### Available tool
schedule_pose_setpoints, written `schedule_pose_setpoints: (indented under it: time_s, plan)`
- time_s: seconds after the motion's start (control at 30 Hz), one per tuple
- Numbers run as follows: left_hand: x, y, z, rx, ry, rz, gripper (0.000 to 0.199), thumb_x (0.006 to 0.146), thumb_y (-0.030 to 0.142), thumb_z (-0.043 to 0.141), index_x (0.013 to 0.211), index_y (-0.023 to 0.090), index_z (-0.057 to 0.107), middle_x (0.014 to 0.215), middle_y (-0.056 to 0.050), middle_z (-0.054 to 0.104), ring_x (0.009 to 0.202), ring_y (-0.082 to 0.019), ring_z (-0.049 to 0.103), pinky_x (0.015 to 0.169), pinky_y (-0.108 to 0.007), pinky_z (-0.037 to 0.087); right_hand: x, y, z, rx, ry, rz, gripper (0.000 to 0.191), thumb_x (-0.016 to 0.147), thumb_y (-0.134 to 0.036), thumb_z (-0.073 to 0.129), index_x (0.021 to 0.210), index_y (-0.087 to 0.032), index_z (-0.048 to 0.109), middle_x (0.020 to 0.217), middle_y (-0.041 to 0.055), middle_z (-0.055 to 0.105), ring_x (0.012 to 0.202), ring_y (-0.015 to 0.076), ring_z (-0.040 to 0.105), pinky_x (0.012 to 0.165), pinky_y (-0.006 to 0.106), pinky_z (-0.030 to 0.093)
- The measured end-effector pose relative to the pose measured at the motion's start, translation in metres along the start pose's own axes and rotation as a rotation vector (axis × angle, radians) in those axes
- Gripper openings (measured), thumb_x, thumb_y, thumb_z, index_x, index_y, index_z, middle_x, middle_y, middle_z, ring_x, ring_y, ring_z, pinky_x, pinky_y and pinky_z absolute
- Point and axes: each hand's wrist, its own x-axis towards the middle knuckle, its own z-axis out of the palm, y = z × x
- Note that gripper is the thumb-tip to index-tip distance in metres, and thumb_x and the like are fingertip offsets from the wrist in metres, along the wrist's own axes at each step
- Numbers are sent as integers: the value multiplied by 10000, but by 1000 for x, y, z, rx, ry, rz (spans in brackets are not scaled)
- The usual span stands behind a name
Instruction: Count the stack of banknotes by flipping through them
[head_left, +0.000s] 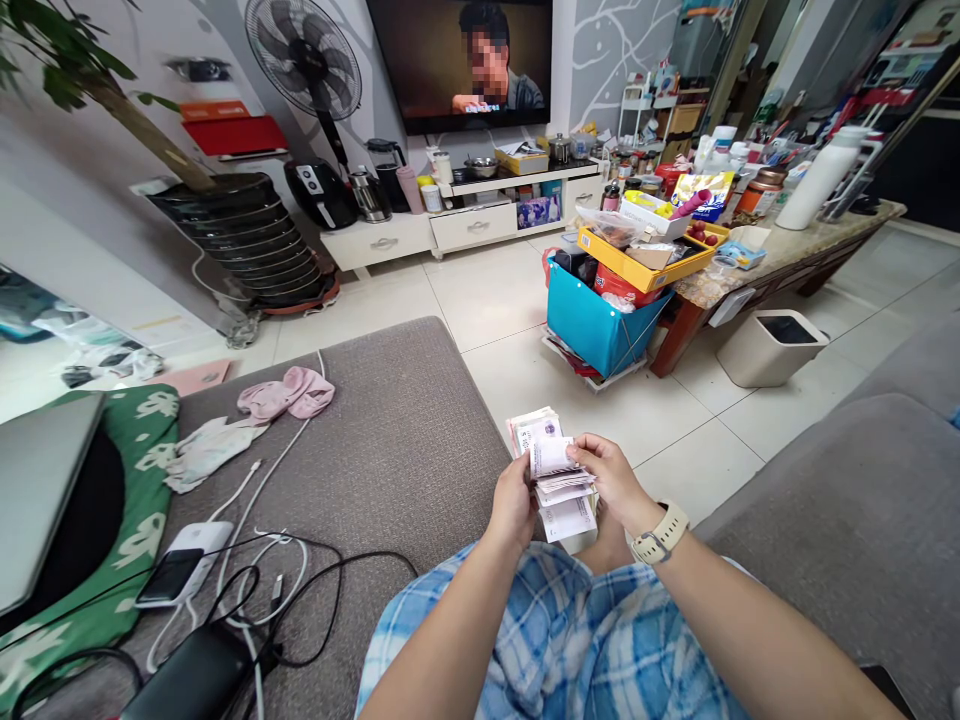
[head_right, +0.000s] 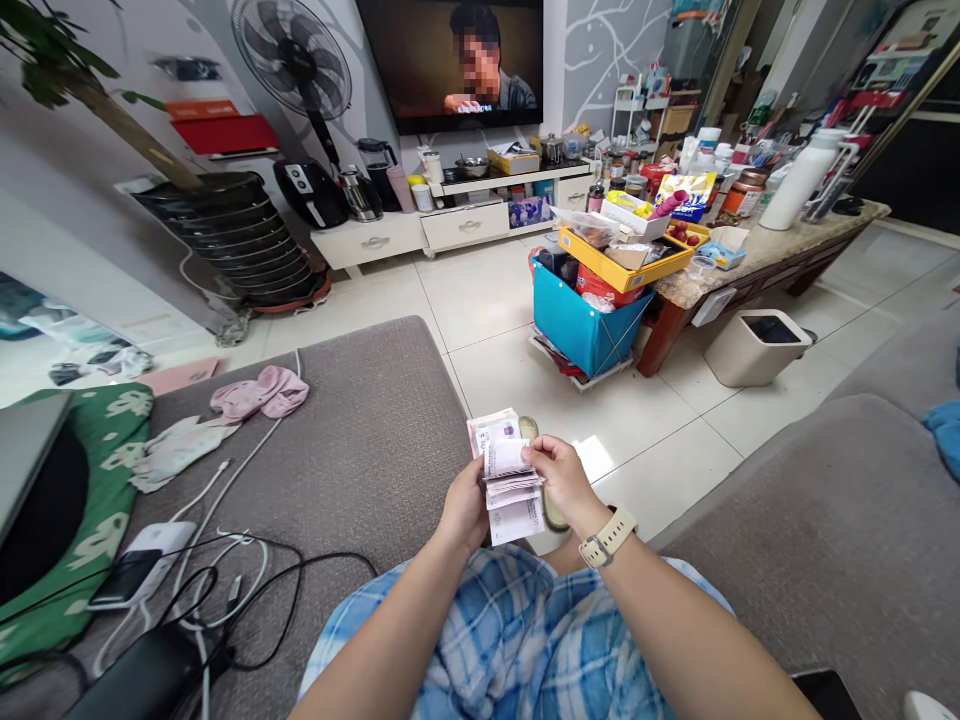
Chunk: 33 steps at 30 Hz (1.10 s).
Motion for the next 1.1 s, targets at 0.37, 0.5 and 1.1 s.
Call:
schedule_pose_setpoints:
  time_s: [0.37, 0.5, 1.1]
  plan:
    - [-1, 1, 2, 17, -3, 17, 312, 699, 358, 751, 885, 107, 746, 854, -104, 781, 754, -223, 727, 755, -330, 553, 1, 2, -1, 86, -28, 37, 429, 663, -585, 809, 634, -205, 611, 567, -20, 548, 537, 139, 453, 539, 287, 343]
    - [-2, 3, 3, 5, 19, 5, 299, 712, 351, 752, 882, 105, 742, 874, -119, 784, 774, -234, 736, 775, -341, 555, 0, 2, -2, 76, -79, 56, 412, 710, -585, 784, 669, -199, 647, 609, 18, 634, 568, 162, 537, 570, 301, 393]
    - [-8, 6, 4, 39, -34, 37, 345, 568, 241, 805, 877, 112, 723, 801, -72, 766, 692, -189, 685, 717, -307, 523, 8, 15, -5, -10, 40, 41, 506, 534, -493, 919, 776, -204, 579, 635, -44, 583, 622, 149, 532, 629, 296, 402]
